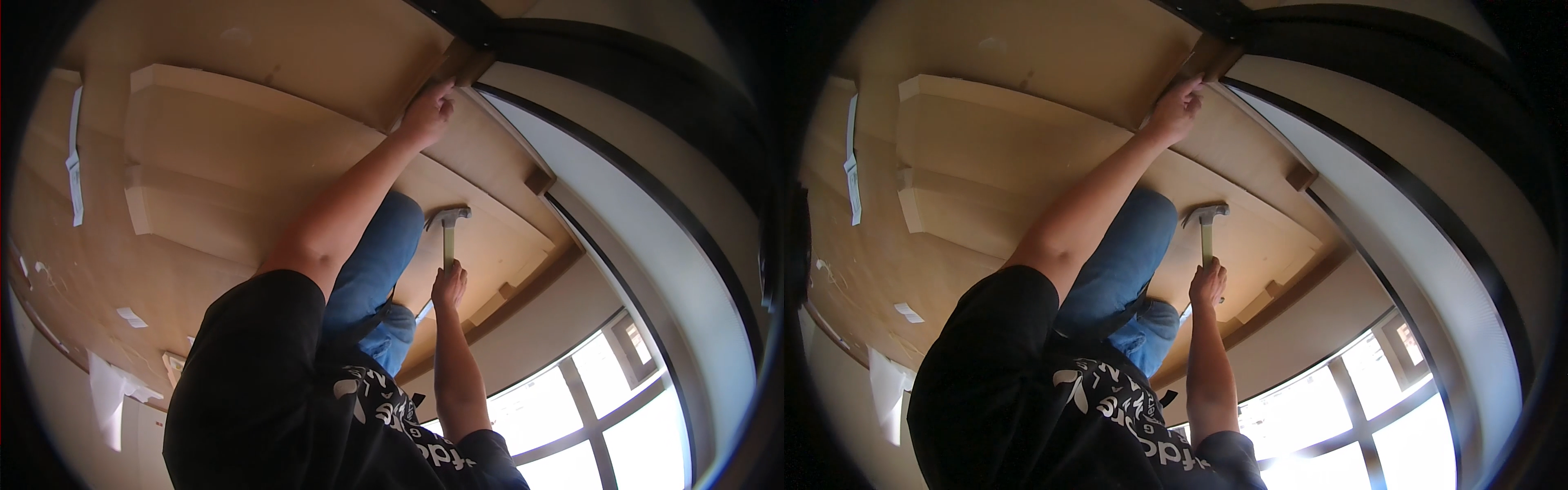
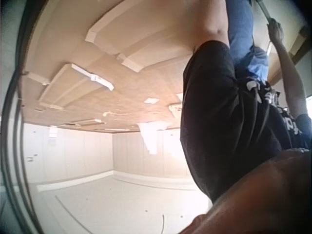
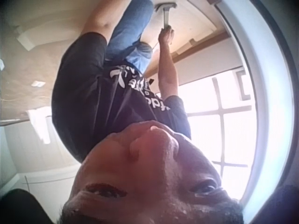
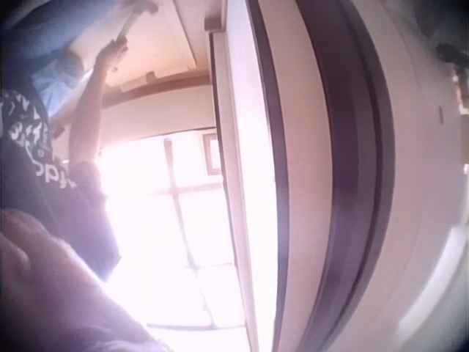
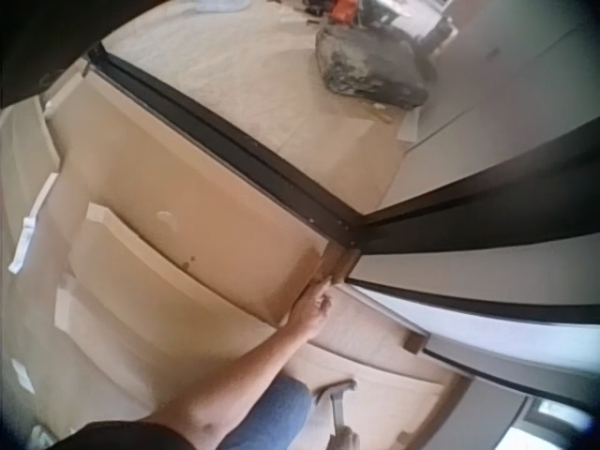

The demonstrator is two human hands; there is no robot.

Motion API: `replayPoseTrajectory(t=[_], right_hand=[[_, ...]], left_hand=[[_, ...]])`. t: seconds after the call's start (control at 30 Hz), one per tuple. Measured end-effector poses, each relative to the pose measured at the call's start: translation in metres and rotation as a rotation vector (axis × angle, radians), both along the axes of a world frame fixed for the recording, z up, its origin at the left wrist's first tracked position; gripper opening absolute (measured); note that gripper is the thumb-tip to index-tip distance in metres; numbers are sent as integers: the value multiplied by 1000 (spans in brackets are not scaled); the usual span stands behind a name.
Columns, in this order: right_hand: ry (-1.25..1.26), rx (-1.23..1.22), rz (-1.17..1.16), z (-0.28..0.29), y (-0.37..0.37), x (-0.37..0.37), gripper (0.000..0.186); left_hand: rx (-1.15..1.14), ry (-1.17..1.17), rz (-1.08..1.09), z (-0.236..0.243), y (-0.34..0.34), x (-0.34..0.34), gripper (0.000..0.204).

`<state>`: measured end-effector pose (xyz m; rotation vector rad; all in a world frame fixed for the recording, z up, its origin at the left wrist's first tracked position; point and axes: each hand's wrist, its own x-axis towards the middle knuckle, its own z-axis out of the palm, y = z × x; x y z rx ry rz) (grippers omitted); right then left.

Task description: The person installs wooden floor trim by hand along the base of a wall using a pneumatic nail gun and a hammer, and checking the alignment with a square ruler.

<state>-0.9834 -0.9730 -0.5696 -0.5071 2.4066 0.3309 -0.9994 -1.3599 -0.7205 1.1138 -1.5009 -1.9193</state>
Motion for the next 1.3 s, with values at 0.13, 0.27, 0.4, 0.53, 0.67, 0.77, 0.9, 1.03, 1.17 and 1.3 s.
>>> replayPoseTrajectory(t=[0.13, 0.27, 0.4, 0.53, 0.67, 0.77, 0.9, 1.03, 1.17, 1.3], right_hand=[[66, -36, -43, -9, -2, -9, 42], [47, -93, -42, -8, -8, -9, 41], [1, -195, -7, -4, -3, 4, 39], [-25, -288, 6, 1, 6, 17, 38], [-59, -320, -14, 4, 22, 32, 37], [-53, -303, -36, 9, 34, 35, 38], [-72, -315, -53, 11, 35, 39, 38], [-61, -334, -65, 15, 40, 32, 37], [-64, -290, -113, 20, 30, 36, 37], [-85, -332, -85, 14, 23, 48, 37]], left_hand=[[-48, -34, -10, 11, -11, -4, 49], [-46, -62, 64, 40, 3, -11, 49], [-24, -88, 74, 47, 4, -15, 52], [23, -107, 158, 30, 9, -12, 56], [40, -101, 26, 16, -1, -10, 50], [29, -127, -31, 16, 4, -15, 47], [32, -61, -3, 2, 1, -7, 49], [165, 41, 95, 14, 1, -17, 49], [267, 93, 71, 16, -1, -21, 48], [252, 134, -97, 6, -28, -4, 48]])
